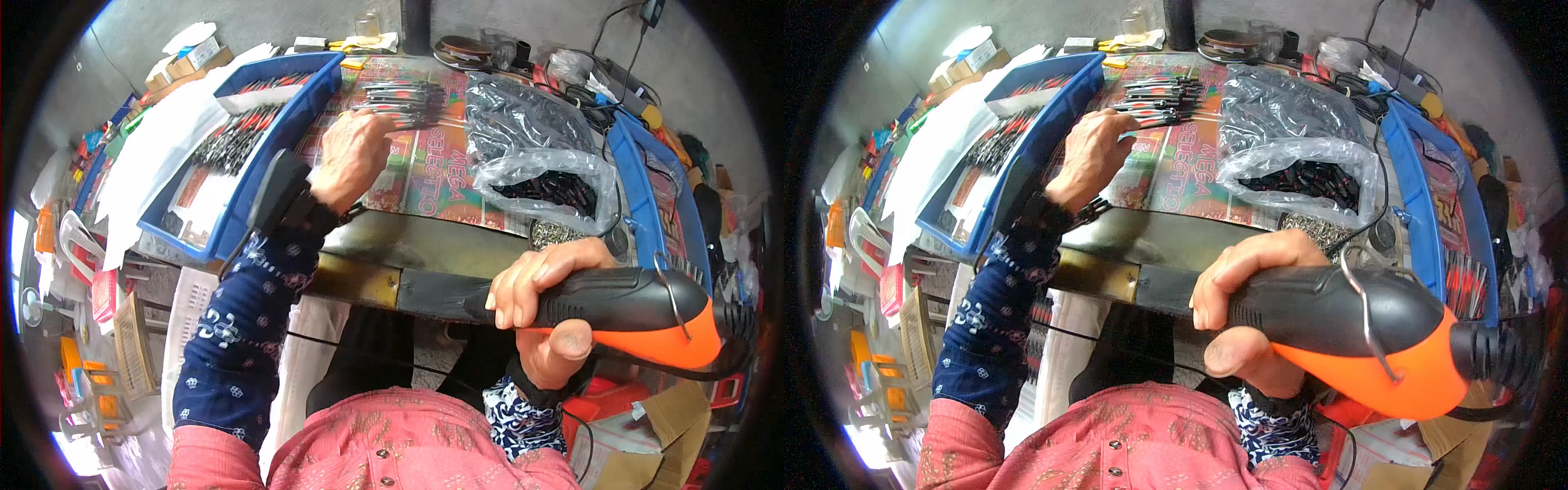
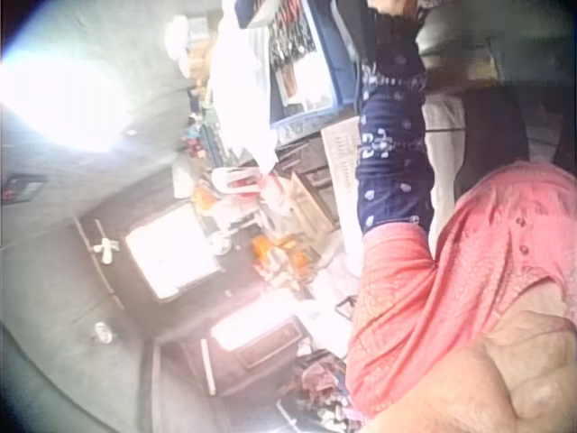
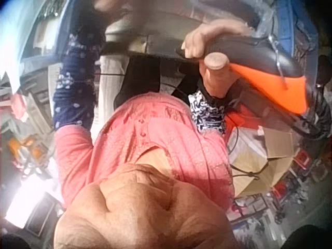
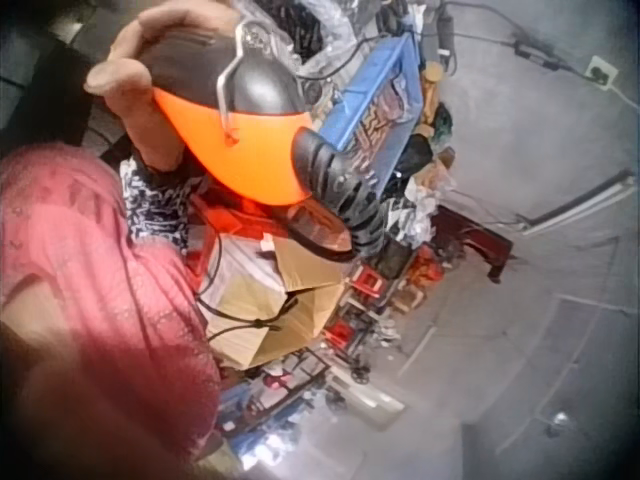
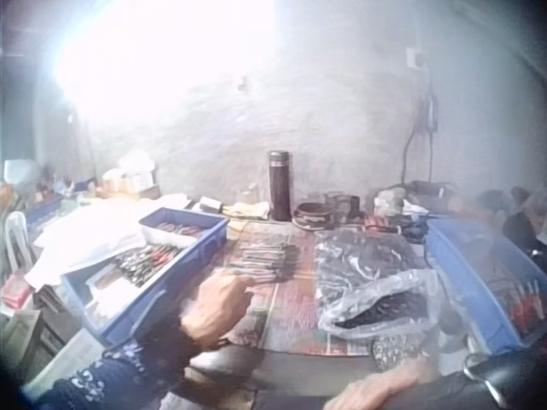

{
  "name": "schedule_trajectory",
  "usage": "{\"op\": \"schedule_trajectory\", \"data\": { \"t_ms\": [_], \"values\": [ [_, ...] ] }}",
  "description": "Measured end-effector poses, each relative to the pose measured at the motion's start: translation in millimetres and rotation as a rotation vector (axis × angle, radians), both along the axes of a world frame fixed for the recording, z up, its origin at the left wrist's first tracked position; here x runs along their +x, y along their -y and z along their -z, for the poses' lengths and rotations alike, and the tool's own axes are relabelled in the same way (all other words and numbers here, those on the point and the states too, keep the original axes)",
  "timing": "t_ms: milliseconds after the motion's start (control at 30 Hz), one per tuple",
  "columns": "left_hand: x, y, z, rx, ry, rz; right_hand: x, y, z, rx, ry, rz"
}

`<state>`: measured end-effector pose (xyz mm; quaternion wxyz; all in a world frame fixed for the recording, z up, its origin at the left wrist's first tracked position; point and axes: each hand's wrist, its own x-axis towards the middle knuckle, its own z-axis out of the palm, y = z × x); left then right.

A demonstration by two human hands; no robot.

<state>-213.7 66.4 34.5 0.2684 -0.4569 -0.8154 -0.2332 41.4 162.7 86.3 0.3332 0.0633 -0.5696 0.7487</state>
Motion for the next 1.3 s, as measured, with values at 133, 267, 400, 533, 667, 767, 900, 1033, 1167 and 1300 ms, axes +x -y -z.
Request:
{"op": "schedule_trajectory", "data": {
  "t_ms": [133, 267, 400, 533, 667, 767, 900, 1033, 1167, 1300],
  "values": [
    [-23.1, -35.4, 3.8, -0.23, 0.145, -0.16, -0.3, -8.4, 3.6, -0.04, 0.011, -0.015],
    [-33.2, -53.9, 12.9, -0.269, 0.111, -0.192, 0.0, -16.6, 7.3, -0.082, 0.026, -0.023],
    [-34.0, -57.5, 22.2, -0.212, 0.01, -0.165, -0.1, -21.4, 11.6, -0.094, 0.009, -0.02],
    [-35.4, -57.0, 26.1, -0.21, 0.099, -0.153, 0.2, -23.1, 12.3, -0.088, 0.017, -0.038],
    [-37.0, -53.8, 27.3, -0.166, 0.115, -0.101, 1.7, -19.2, 9.3, -0.085, 0.033, -0.022],
    [-29.6, -51.5, 26.2, -0.044, 0.106, -0.02, 3.3, -16.8, 7.3, -0.032, 0.028, -0.008],
    [1.2, -40.9, 10.2, 0.061, 0.171, 0.085, 7.8, -9.3, 6.5, 0.014, 0.019, 0.057],
    [60.6, -18.4, -12.5, 0.12, 0.519, 0.219, 10.9, -5.3, 6.5, 0.062, -0.046, 0.037],
    [119.8, 21.4, -26.2, 0.217, 1.116, 0.293, 15.3, -1.3, 6.1, 0.105, -0.094, 0.016],
    [163.6, 54.4, -18.0, 0.376, 1.443, 0.292, 18.2, 5.1, 4.0, 0.138, -0.103, 0.025]
  ]
}}
